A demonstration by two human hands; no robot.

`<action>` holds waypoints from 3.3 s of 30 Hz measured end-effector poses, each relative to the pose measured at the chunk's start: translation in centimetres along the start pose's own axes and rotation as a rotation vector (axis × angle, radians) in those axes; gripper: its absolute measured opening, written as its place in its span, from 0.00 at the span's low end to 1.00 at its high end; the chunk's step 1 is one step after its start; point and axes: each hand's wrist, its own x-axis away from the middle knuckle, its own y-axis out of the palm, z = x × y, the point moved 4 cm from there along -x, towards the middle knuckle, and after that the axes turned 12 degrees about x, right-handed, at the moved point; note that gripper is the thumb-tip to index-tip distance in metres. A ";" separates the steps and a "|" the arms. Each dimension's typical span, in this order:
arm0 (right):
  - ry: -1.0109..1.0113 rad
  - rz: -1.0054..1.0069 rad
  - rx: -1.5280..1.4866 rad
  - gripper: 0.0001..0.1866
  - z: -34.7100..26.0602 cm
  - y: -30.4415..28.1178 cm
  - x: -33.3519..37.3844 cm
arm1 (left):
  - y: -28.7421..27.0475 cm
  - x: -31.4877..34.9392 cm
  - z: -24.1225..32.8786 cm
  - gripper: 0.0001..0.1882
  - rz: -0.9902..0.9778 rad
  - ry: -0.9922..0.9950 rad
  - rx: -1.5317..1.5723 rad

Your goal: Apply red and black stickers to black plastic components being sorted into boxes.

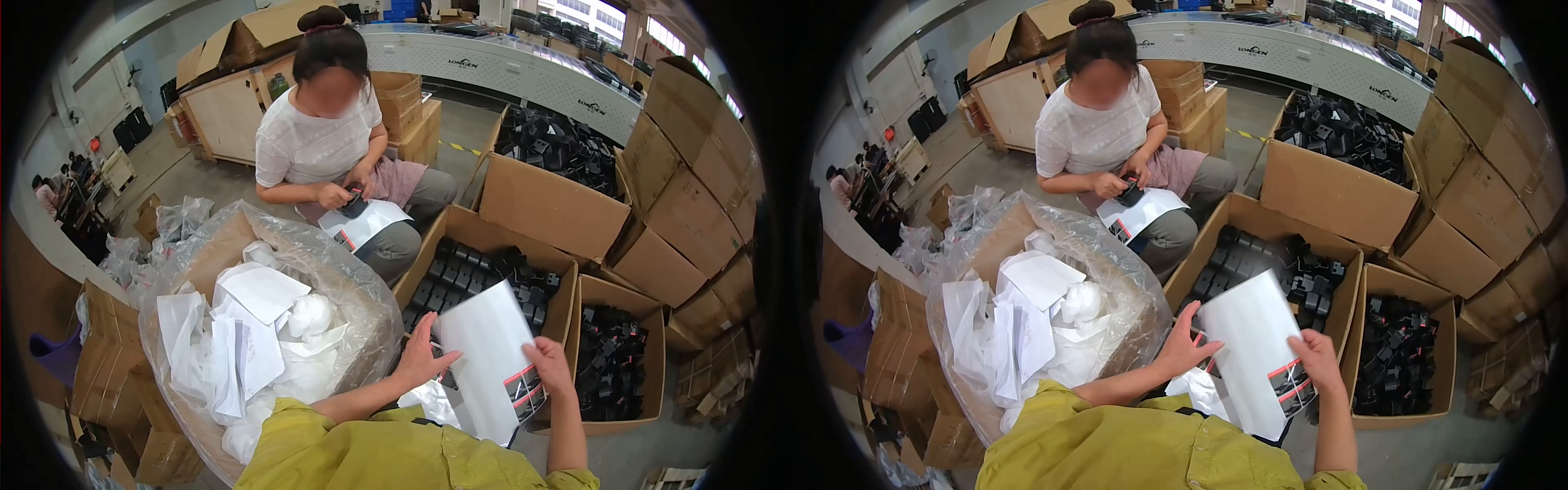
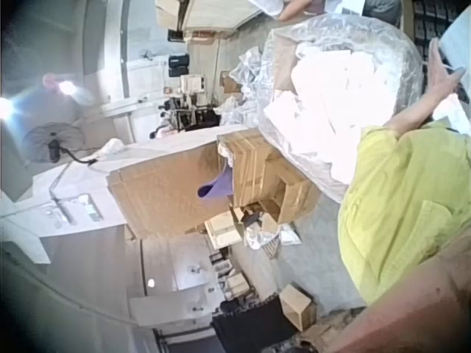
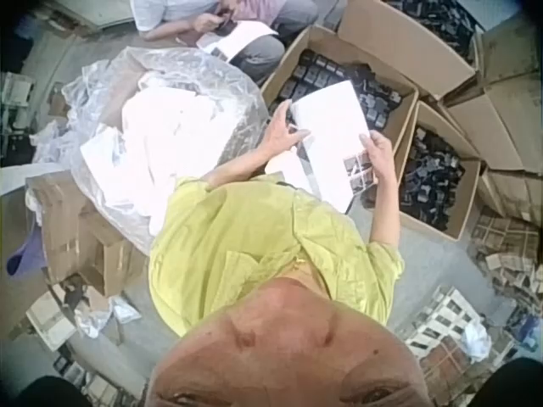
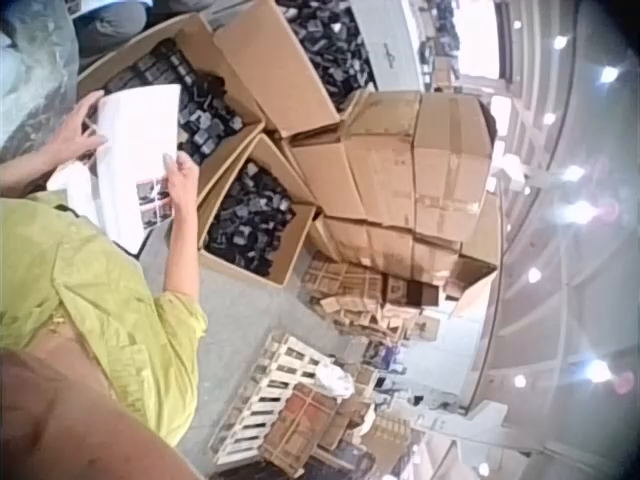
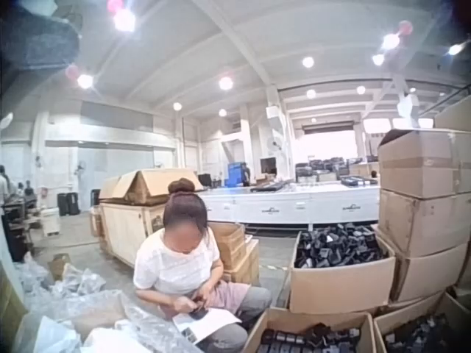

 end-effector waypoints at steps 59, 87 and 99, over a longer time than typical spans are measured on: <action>-0.177 -0.163 -0.221 0.04 -5.4 -1.1 0.7 | 4.2 0.8 6.5 0.24 -0.151 -0.421 1.185; -0.065 0.233 0.353 0.05 3.9 -0.8 1.3 | 6.0 3.4 0.8 0.13 -0.607 0.115 -0.241; -0.195 0.208 0.245 0.10 -0.6 3.3 3.1 | 9.0 -0.1 1.7 0.16 -0.273 -0.456 0.797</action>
